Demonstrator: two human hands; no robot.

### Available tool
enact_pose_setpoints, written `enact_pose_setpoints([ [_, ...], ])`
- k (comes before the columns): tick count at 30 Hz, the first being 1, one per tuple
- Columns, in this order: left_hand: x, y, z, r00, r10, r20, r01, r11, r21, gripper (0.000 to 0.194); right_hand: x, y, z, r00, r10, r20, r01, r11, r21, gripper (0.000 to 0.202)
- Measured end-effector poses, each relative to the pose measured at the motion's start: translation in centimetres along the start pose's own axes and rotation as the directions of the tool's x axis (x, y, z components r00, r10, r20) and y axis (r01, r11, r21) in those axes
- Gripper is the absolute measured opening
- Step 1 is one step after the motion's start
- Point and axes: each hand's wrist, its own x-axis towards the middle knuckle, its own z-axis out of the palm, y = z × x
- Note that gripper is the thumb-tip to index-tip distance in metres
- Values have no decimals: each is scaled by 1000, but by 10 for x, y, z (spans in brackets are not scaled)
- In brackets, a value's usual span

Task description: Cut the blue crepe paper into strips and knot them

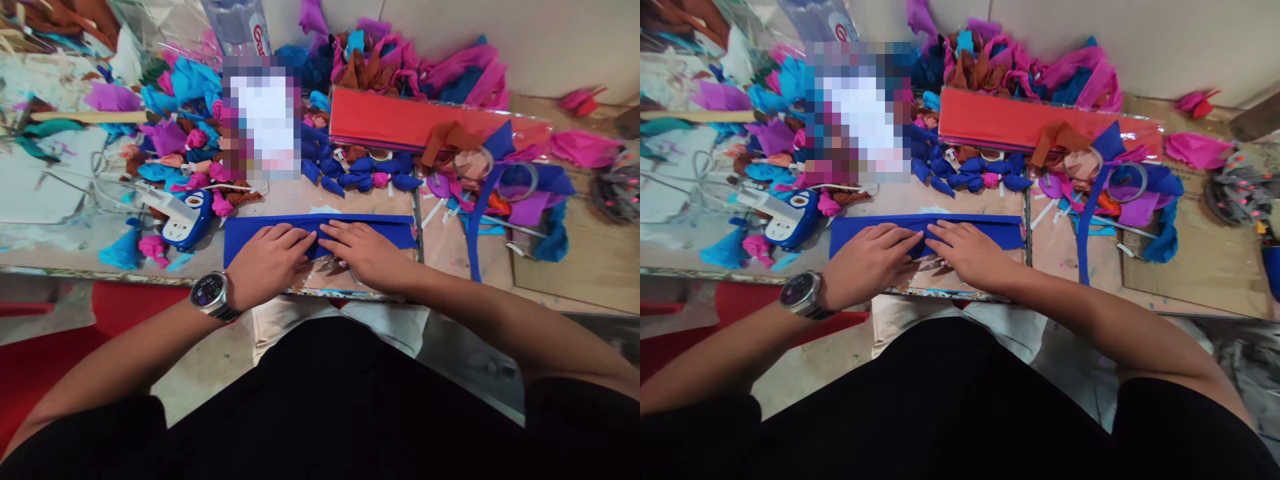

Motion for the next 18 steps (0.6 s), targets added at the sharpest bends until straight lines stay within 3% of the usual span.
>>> enact_pose_setpoints([
  [7, 0, -11, 6, 998, -60, -21, 59, 998, -38, 44, -2, -1, -9, 996, 77, 48, -77, 997, -15, 48],
  [13, -1, -9, 7, 994, -110, -9, 110, 992, -57, 58, 0, -3, -14, 993, 116, 38, -116, 993, -12, 44],
  [18, -1, -9, 9, 994, -108, 19, 108, 994, -28, 64, 9, -8, -8, 997, 74, 15, -74, 997, 10, 45],
])
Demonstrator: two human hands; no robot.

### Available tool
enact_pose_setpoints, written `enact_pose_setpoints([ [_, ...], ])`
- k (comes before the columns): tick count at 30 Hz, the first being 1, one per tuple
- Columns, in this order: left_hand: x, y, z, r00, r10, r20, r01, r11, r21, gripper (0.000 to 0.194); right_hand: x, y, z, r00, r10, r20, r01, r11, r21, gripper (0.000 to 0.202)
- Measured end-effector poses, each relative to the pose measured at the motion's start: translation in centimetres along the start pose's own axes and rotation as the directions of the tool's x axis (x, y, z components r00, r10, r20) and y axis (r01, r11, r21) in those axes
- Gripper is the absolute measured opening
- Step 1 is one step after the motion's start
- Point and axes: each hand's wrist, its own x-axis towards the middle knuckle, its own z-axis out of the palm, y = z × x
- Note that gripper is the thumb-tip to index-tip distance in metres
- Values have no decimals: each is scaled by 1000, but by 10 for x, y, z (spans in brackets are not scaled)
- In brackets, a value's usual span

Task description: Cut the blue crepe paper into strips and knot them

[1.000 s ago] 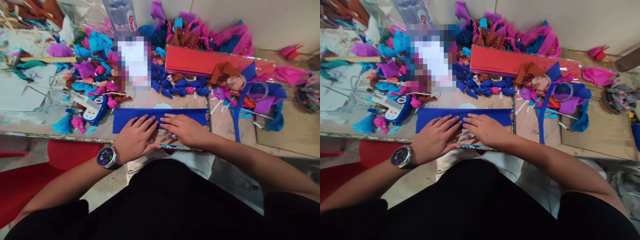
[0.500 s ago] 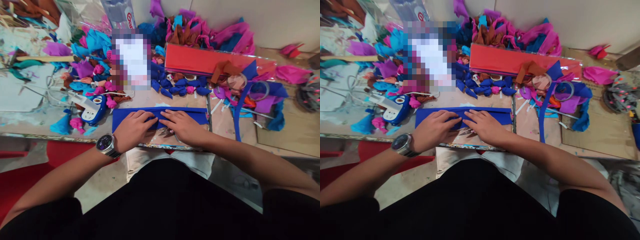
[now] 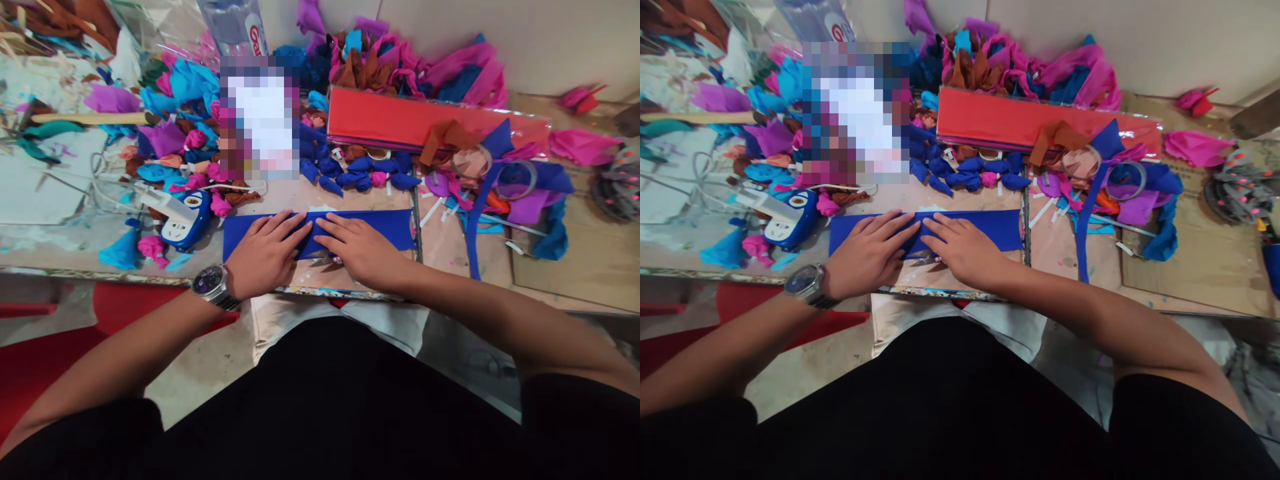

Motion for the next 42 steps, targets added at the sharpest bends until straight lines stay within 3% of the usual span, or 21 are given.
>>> enact_pose_setpoints([
  [10, 2, 1, 0, 1000, -11, -7, 11, 1000, -22, 65, 15, -1, 5, 999, 49, -2, -49, 999, 4, 49],
  [23, 2, -3, -2, 999, -35, -15, 35, 999, -12, 73, 2, 7, 0, 985, 173, -26, -173, 985, -22, 49],
  [28, 3, -2, -1, 999, -42, -21, 42, 999, -7, 76, 24, -4, 7, 996, 80, -40, -79, 997, 21, 50],
  [33, 4, -2, -1, 999, -38, -18, 38, 999, -6, 78, 35, -9, 16, 995, 74, -72, -71, 996, 48, 49],
  [42, 0, -4, -1, 997, -77, 1, 77, 997, 23, 78, 6, 8, 7, 986, 162, -48, -162, 987, -6, 53],
])
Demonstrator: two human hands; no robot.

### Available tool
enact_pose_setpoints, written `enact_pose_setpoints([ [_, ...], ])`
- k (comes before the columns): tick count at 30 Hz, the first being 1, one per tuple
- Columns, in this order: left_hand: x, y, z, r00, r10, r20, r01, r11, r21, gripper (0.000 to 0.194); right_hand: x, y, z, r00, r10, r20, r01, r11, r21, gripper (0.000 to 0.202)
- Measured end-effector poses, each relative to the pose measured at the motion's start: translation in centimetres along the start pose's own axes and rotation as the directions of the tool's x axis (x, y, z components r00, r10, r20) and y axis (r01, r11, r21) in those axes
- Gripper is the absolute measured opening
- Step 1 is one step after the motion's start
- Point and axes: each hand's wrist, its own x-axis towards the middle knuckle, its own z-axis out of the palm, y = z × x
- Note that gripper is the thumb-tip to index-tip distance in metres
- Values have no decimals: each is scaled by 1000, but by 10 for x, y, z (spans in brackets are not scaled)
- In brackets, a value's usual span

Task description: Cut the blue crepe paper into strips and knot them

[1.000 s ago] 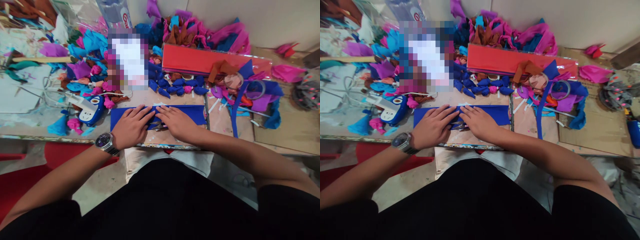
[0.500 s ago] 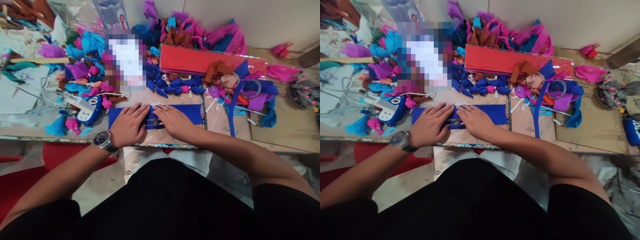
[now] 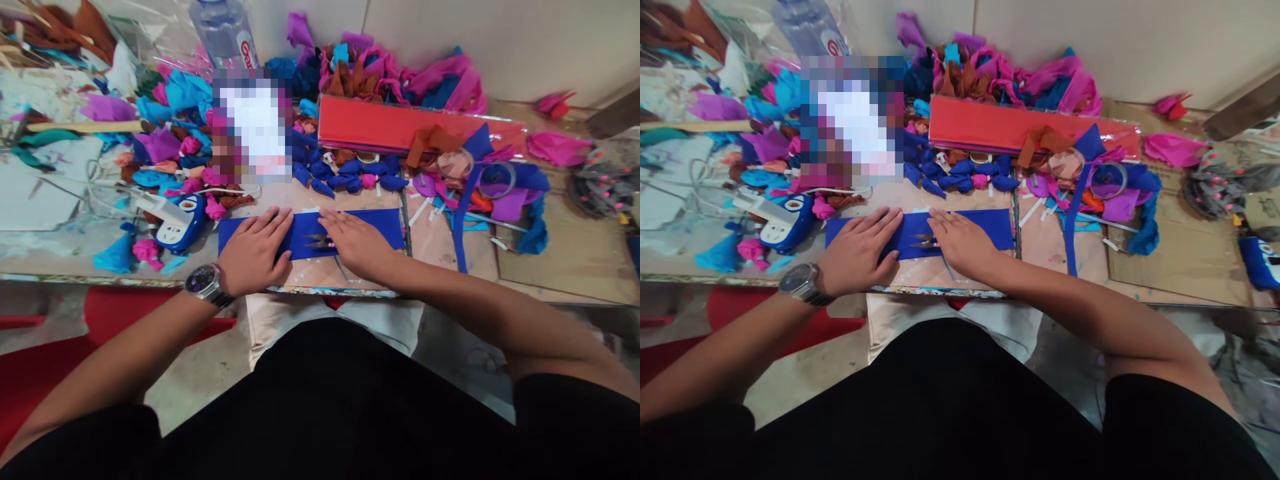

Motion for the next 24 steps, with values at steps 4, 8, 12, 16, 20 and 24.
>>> enact_pose_setpoints([
  [4, -3, -3, -1, 1000, -6, 15, 6, 1000, 9, 78, -17, 14, -6, 999, 50, 16, -49, 997, -57, 53],
  [8, -9, -9, -1, 999, -27, 19, 27, 1000, 8, 78, -33, 27, -12, 993, 118, 12, -117, 990, -73, 53],
  [12, -20, -21, 0, 998, -54, 22, 54, 999, 1, 80, -49, 39, -18, 988, 156, 15, -153, 980, -125, 56],
  [16, -33, -32, 1, 996, -83, 30, 83, 996, -7, 81, -62, 49, -25, 984, 180, 6, -176, 965, -193, 57],
  [20, -45, -39, -2, 991, -135, 24, 135, 991, 8, 83, -70, 53, -32, 976, 218, 7, -210, 948, -237, 58],
  [24, -55, -44, -3, 984, -178, 25, 177, 983, 38, 85, -77, 60, -36, 971, 239, -1, -230, 934, -273, 57],
])
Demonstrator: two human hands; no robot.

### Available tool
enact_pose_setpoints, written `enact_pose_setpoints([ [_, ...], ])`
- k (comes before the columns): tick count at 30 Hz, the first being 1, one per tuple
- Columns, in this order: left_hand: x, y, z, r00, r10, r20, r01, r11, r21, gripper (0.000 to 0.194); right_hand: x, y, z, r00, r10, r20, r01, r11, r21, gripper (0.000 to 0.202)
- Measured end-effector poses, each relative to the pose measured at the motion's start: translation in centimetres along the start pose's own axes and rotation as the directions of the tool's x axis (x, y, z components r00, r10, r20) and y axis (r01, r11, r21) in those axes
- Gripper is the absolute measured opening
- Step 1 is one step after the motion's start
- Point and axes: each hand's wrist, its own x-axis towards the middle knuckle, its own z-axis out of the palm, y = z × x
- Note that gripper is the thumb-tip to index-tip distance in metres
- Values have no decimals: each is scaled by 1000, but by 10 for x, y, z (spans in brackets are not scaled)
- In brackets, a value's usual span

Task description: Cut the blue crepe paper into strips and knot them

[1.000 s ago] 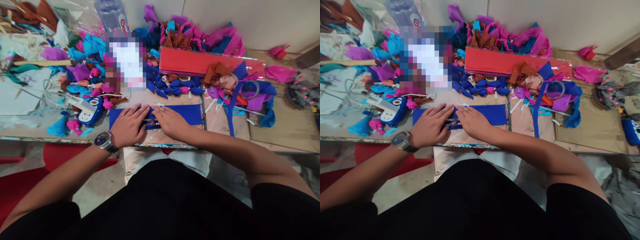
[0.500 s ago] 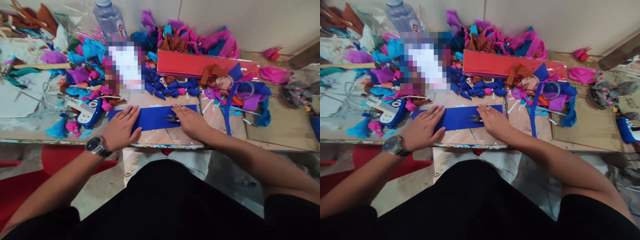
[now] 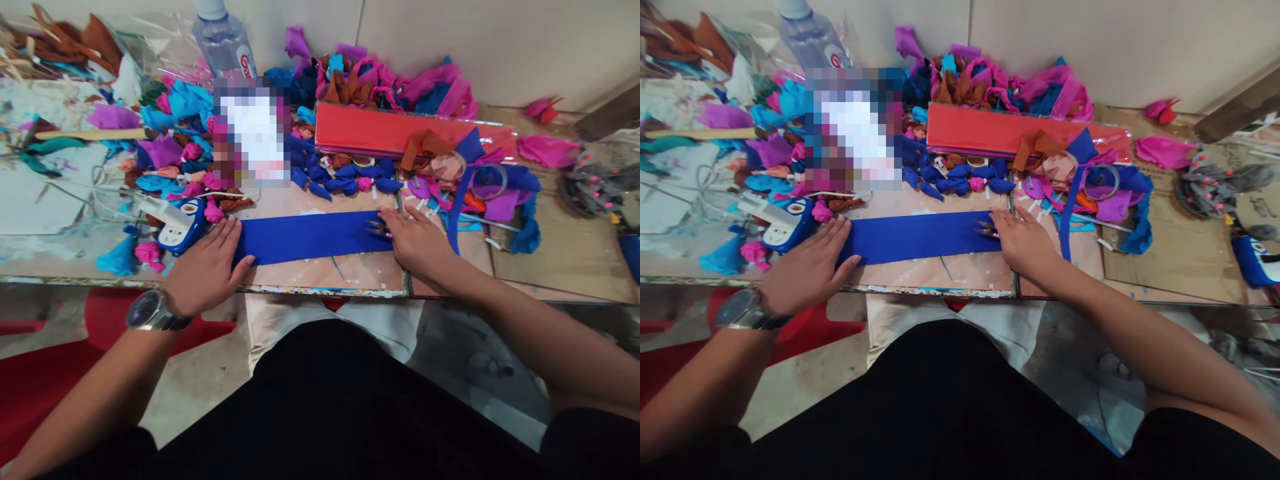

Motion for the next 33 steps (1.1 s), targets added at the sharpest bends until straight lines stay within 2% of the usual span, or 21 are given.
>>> enact_pose_setpoints([
  [3, -3, -3, 1, 1000, -9, -2, 9, 1000, 8, 85, 1, 4, -4, 1000, 5, -12, -5, 1000, 11, 55],
  [6, -3, -3, 1, 1000, -9, -12, 9, 1000, 2, 85, 14, -12, -12, 999, 8, -52, -4, 997, 76, 51],
  [9, -3, -1, 0, 1000, -15, -20, 15, 1000, -17, 84, 40, -54, -17, 989, -135, -62, 146, 961, 237, 55],
  [11, -3, 0, 0, 1000, -18, -23, 17, 1000, -25, 84, 63, -90, -16, 951, -304, -47, 303, 898, 318, 54],
  [12, -2, 0, 0, 999, -20, -26, 20, 999, -25, 84, 74, -107, -13, 935, -350, -51, 347, 878, 330, 53],
  [15, -2, 0, 1, 1000, -16, -27, 15, 1000, -20, 85, 103, -144, -2, 919, -394, -21, 383, 876, 293, 54],
  [17, -2, -1, 2, 1000, -7, -24, 6, 1000, -8, 86, 114, -153, 5, 916, -402, -1, 388, 885, 259, 55],
  [20, -2, -2, 2, 1000, -9, -28, 8, 1000, -3, 86, 117, -146, 11, 906, -424, 5, 410, 880, 238, 56],
  [23, -3, -2, 1, 999, -13, -29, 13, 1000, -24, 85, 106, -126, 13, 921, -390, -4, 376, 886, 271, 57],
  [27, -3, -1, 0, 999, -17, -28, 16, 1000, -19, 83, 85, -91, 12, 952, -304, -17, 293, 899, 324, 64],
  [33, -3, -1, 0, 999, -25, -31, 25, 1000, 5, 85, 51, -29, 11, 987, -158, 1, 152, 951, 268, 63],
])
